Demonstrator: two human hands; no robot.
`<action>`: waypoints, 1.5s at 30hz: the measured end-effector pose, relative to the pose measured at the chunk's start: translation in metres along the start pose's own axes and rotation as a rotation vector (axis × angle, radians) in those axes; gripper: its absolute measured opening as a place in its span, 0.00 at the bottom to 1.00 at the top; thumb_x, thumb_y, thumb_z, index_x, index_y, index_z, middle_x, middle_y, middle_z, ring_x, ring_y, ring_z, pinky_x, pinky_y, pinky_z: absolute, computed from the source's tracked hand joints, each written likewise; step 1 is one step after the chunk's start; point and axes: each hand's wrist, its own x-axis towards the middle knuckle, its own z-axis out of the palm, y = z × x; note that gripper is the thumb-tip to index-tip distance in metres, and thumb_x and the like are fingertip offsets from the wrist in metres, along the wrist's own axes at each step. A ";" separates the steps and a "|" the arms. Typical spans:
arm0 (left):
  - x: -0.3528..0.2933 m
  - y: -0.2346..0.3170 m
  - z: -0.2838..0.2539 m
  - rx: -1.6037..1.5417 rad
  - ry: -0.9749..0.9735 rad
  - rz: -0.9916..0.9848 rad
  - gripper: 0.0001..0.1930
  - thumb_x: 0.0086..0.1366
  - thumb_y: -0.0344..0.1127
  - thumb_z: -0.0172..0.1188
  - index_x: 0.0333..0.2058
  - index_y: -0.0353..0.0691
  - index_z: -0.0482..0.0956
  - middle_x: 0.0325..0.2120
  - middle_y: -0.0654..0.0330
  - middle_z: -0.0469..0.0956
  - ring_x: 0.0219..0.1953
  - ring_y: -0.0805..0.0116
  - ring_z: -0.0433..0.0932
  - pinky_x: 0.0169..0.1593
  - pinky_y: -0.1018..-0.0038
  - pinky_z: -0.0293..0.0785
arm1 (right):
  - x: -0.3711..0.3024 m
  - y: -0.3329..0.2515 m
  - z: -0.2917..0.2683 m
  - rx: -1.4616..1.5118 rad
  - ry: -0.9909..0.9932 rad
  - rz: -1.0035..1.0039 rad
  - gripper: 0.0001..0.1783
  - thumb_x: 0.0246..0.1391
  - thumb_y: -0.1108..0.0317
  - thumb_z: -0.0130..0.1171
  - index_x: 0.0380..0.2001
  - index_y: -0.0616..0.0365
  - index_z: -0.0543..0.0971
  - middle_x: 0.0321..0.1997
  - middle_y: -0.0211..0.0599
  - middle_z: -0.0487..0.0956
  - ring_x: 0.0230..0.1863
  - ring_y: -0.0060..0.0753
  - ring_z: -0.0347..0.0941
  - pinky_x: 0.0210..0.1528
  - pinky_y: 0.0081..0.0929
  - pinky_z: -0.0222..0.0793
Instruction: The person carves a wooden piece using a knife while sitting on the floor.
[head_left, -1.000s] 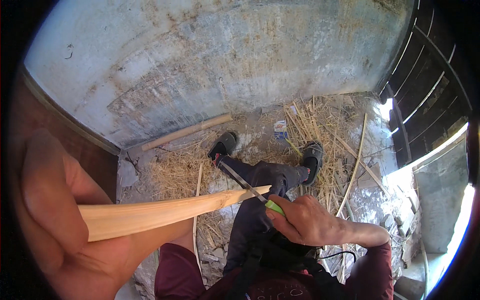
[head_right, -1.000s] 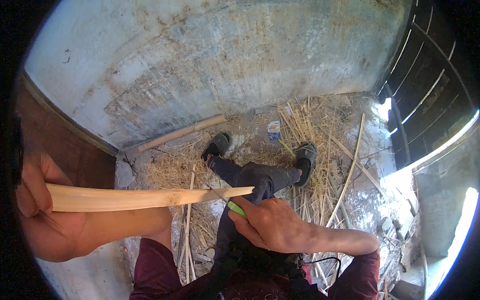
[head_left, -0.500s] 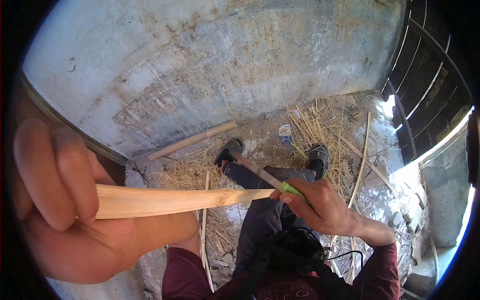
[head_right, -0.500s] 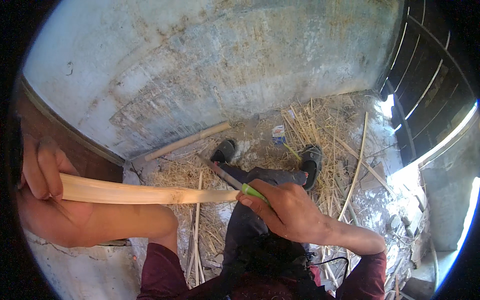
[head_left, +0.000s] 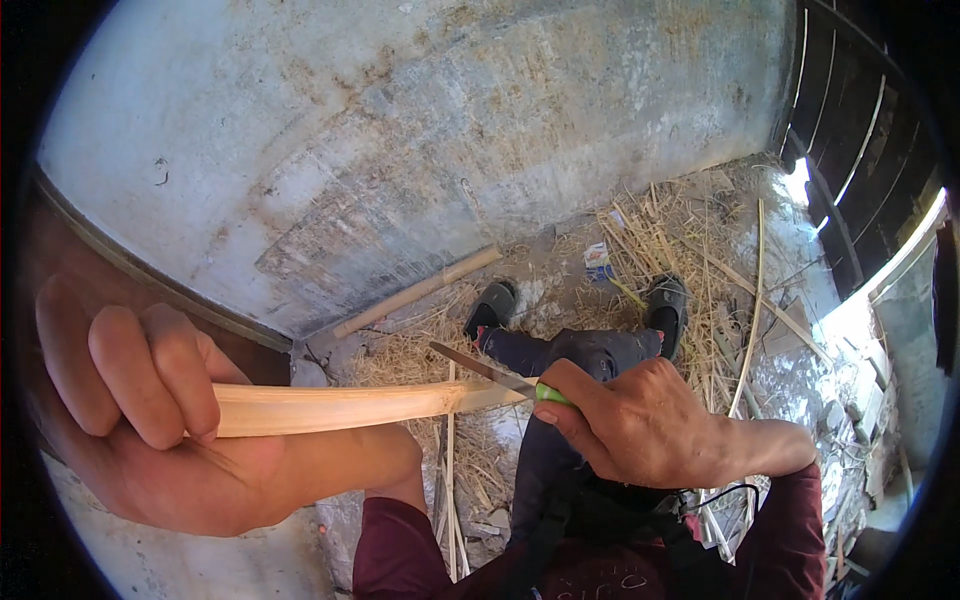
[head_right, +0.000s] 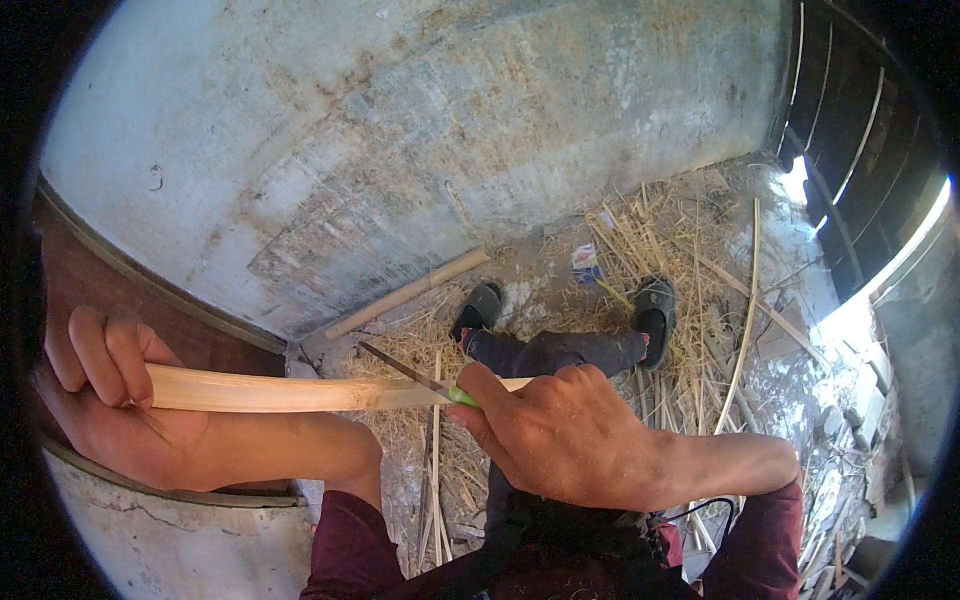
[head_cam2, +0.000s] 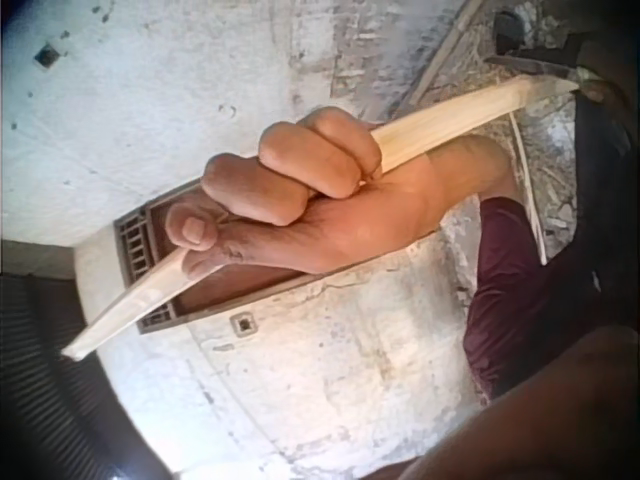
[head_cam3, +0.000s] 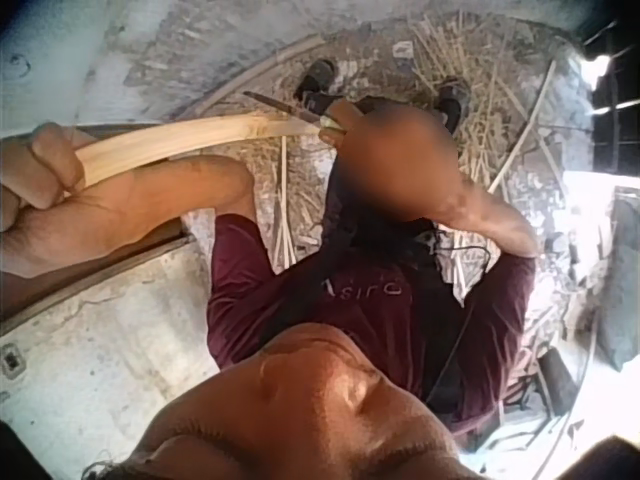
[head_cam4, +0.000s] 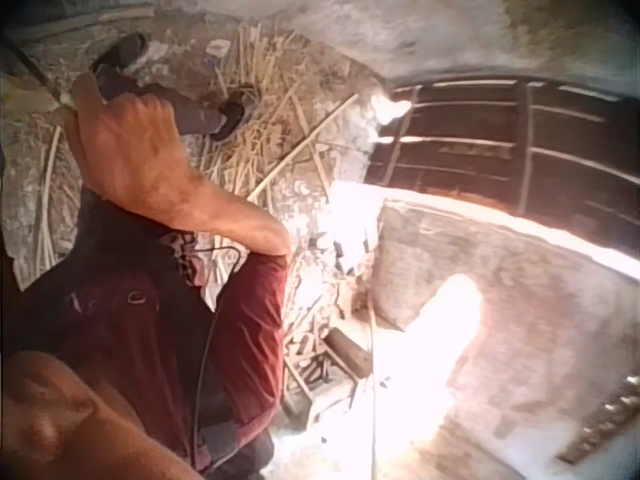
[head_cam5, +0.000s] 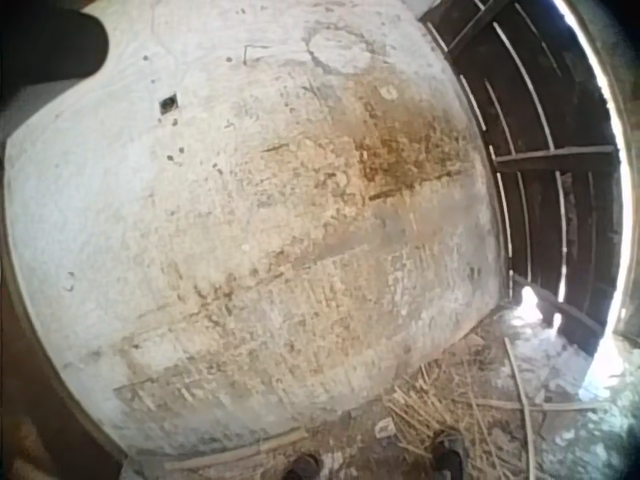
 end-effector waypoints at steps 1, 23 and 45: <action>0.000 -0.001 -0.003 0.007 -0.002 0.007 0.09 0.67 0.30 0.42 0.26 0.38 0.59 0.24 0.64 0.54 0.21 0.79 0.51 0.23 0.84 0.48 | 0.000 -0.001 0.000 -0.019 -0.004 -0.005 0.15 0.71 0.59 0.59 0.40 0.62 0.73 0.10 0.39 0.72 0.11 0.47 0.73 0.14 0.42 0.65; -0.001 -0.004 -0.051 0.204 -0.114 0.265 0.19 0.72 0.38 0.39 0.23 0.34 0.66 0.20 0.58 0.63 0.18 0.74 0.62 0.21 0.82 0.60 | -0.013 0.016 0.028 -0.074 -0.052 0.046 0.16 0.70 0.58 0.60 0.39 0.62 0.75 0.12 0.39 0.75 0.14 0.48 0.78 0.15 0.42 0.70; -0.010 -0.001 -0.056 0.589 0.019 0.229 0.25 0.74 0.41 0.33 0.25 0.29 0.70 0.24 0.54 0.70 0.19 0.76 0.62 0.20 0.83 0.60 | -0.020 0.003 0.037 -0.061 -0.044 0.073 0.17 0.71 0.56 0.57 0.41 0.62 0.76 0.08 0.33 0.72 0.11 0.43 0.76 0.13 0.42 0.68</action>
